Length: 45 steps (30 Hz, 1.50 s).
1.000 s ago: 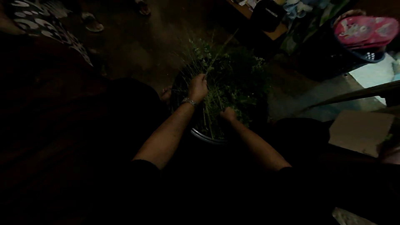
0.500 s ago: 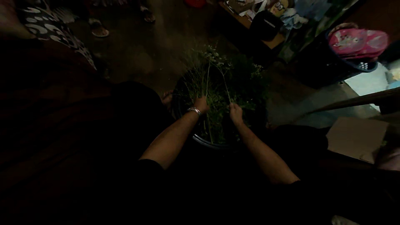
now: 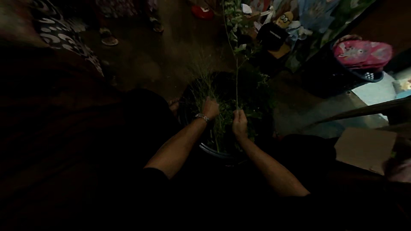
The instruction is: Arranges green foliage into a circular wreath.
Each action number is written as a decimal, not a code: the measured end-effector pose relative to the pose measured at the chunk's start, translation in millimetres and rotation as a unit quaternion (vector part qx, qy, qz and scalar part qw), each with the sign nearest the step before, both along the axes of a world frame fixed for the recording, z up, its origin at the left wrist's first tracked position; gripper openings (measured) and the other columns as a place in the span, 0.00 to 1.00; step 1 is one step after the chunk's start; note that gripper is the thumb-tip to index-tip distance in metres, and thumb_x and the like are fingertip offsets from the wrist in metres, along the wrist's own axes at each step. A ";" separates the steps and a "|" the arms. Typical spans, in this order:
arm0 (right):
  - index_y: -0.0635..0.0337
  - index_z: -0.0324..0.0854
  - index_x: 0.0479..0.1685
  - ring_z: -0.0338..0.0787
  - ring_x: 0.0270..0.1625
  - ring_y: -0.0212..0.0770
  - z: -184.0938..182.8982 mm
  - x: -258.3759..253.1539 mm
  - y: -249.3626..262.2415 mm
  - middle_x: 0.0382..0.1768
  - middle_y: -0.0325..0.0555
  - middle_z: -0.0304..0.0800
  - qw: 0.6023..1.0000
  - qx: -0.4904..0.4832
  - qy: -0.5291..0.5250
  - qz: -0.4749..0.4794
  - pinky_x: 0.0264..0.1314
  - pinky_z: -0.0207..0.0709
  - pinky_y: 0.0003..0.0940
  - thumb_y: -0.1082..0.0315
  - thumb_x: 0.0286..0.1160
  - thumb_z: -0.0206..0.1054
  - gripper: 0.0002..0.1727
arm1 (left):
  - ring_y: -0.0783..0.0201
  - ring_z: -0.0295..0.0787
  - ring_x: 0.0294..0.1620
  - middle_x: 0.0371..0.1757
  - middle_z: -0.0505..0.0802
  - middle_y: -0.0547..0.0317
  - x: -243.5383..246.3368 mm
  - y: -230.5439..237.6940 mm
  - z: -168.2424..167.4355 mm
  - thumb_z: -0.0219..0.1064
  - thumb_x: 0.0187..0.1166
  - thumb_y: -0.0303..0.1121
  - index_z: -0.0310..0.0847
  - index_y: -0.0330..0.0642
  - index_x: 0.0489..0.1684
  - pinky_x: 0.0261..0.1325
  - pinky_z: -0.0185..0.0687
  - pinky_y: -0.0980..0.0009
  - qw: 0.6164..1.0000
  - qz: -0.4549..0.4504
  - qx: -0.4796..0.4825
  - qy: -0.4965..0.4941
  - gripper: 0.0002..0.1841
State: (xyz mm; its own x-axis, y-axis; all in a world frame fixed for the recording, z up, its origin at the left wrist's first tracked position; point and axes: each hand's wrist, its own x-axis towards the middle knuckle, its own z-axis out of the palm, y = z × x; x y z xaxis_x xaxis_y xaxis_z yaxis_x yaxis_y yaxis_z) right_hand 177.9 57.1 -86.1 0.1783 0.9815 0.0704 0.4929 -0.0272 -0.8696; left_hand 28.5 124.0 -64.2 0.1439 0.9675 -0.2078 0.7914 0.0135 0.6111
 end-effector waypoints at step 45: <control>0.60 0.76 0.78 0.86 0.68 0.67 10.5 11.5 22.3 0.69 0.64 0.85 0.884 -0.199 -0.374 0.196 0.67 0.77 0.66 0.69 0.89 0.56 0.21 | 0.63 0.92 0.41 0.45 0.92 0.45 4.8 0.4 21.1 0.57 0.92 0.32 0.84 0.27 0.53 0.52 0.90 0.66 0.958 0.055 0.030 -0.280 0.15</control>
State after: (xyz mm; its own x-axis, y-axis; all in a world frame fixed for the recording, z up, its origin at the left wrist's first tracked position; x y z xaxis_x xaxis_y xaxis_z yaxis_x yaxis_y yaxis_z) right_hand 189.4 79.4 -75.6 -0.1321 0.9308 -0.3408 0.9657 0.0434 -0.2559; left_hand 33.3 124.4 -43.1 0.1137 0.9910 -0.0709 0.3354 0.0289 0.9416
